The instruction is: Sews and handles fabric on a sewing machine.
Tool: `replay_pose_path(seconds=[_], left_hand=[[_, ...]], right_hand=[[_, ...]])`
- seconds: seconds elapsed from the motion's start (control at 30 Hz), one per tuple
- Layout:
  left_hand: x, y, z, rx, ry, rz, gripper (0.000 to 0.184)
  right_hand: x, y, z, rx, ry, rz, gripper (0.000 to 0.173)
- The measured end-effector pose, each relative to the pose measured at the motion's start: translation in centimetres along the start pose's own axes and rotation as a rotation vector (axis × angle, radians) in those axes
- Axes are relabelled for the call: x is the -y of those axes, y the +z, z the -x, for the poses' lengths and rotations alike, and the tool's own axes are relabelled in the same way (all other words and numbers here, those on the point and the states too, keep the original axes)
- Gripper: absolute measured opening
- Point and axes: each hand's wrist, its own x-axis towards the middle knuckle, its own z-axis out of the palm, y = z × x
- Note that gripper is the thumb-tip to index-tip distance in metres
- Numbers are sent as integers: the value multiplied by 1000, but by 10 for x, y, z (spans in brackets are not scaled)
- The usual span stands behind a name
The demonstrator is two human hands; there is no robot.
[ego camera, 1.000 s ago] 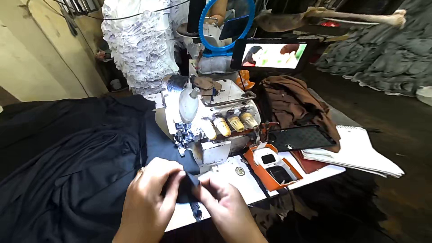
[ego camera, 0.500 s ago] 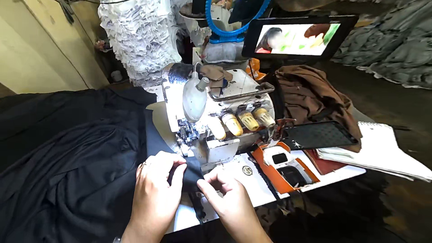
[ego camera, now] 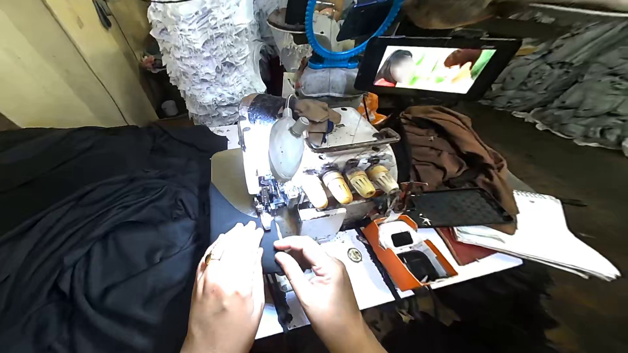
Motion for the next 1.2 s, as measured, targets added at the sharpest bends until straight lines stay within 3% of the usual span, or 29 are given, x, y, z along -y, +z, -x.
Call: replay_pose_path(seconds=[0.23,0.4,0.57,0.63,0.73,0.87,1.03,1.2], left_hand=[[13,1,-18,73,-52,46,31],[37,7,-76,221,-120,55,13],[53,20,-101,151,-134,137,16],[56,21,-96,107,-201,232,15],[57,14,-77,-97,-283,331,14],[42,-3,-29,-371,-162,466,10],[7,-14,16,-249,-44,565,10],[2,-17,30,-190,40,466,12]], right_hand=[[1,1,-4,-3,-31,86,18],[4,2,-3,-3,-46,104,15],[11,-2,1,22,-24,106,13],[13,-5,3,28,-17,104,13],[15,-10,2,33,-26,101,14],[20,-6,-4,21,-57,49,14],[22,12,-7,90,-218,-63,27],[11,-8,-6,101,-156,109,21]])
